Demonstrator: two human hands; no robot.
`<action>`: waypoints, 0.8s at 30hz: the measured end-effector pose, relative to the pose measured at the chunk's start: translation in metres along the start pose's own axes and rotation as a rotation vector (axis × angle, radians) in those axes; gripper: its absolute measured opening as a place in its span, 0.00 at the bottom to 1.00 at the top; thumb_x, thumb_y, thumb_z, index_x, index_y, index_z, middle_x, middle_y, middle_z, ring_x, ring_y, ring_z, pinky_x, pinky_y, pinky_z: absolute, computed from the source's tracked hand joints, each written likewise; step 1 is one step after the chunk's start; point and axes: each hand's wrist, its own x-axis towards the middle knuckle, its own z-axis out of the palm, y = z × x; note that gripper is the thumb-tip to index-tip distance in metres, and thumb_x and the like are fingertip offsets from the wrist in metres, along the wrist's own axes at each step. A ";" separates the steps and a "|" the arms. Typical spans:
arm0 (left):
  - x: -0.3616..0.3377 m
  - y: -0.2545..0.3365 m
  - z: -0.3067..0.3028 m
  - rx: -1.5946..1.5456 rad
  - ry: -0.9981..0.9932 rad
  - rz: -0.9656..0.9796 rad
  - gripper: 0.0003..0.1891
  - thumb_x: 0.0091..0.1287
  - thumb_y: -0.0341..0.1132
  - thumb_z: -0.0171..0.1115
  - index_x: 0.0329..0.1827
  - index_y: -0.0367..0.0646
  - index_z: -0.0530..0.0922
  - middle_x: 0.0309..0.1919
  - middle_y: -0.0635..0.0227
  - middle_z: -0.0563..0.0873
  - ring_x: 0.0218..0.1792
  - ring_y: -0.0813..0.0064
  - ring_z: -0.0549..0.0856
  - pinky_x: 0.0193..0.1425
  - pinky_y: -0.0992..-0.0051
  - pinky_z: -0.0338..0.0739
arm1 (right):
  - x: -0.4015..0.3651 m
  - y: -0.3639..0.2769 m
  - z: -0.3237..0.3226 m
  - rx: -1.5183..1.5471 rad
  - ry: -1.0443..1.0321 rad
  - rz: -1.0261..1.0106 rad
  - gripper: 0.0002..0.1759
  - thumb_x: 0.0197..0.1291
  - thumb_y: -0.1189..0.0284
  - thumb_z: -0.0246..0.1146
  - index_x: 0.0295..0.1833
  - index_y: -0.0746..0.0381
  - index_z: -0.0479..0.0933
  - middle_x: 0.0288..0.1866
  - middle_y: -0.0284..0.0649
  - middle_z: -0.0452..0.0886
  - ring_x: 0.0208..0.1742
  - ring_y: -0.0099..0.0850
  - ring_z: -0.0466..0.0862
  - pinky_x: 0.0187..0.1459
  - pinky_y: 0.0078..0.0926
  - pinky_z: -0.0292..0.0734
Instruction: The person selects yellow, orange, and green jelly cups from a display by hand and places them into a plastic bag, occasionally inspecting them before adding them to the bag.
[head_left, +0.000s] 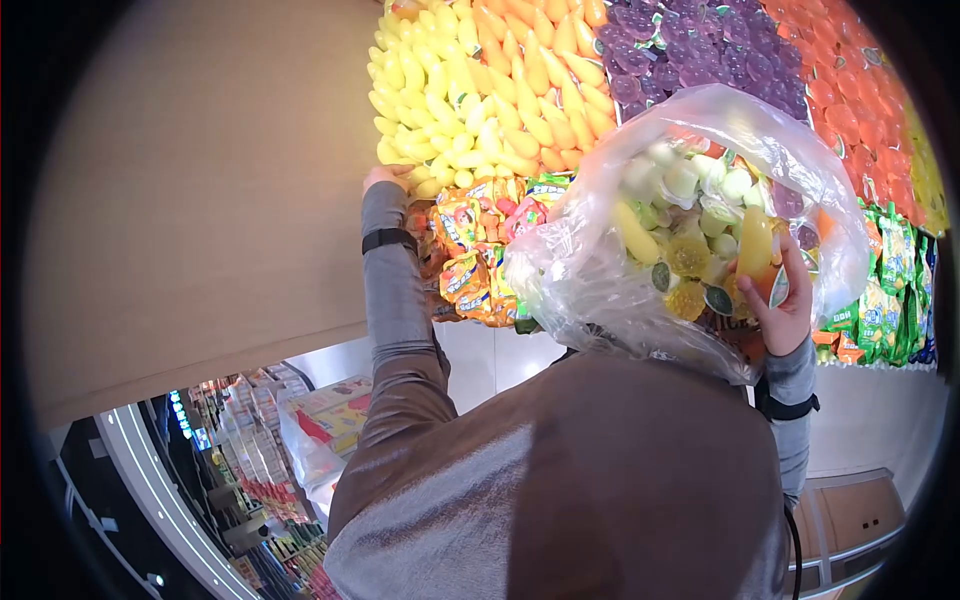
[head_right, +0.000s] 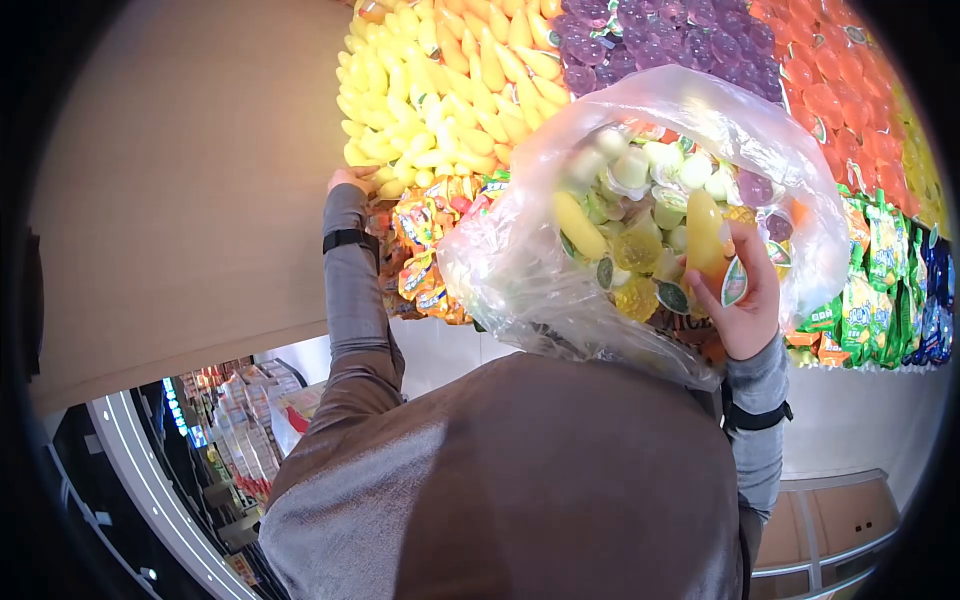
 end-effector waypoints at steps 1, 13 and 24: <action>-0.004 0.003 -0.004 0.041 0.021 0.025 0.19 0.51 0.34 0.71 0.49 0.54 0.85 0.37 0.61 0.88 0.36 0.72 0.87 0.45 0.73 0.81 | 0.002 -0.006 0.001 0.045 -0.007 -0.010 0.21 0.52 0.82 0.65 0.54 0.67 0.71 0.43 0.38 0.80 0.44 0.27 0.81 0.50 0.25 0.73; -0.282 0.151 -0.005 -1.182 -0.357 1.312 0.17 0.51 0.27 0.73 0.44 0.38 0.81 0.41 0.61 0.85 0.41 0.71 0.85 0.45 0.73 0.79 | 0.002 -0.049 0.040 0.021 -0.420 -0.144 0.22 0.46 0.75 0.73 0.49 0.66 0.78 0.40 0.41 0.84 0.40 0.28 0.83 0.42 0.23 0.76; -0.195 0.063 -0.054 -1.250 0.369 0.608 0.18 0.66 0.21 0.54 0.60 0.36 0.71 0.53 0.61 0.80 0.49 0.74 0.82 0.47 0.80 0.78 | 0.007 -0.016 0.010 -0.171 0.119 0.030 0.07 0.54 0.85 0.64 0.39 0.66 0.77 0.36 0.37 0.82 0.38 0.22 0.80 0.41 0.20 0.75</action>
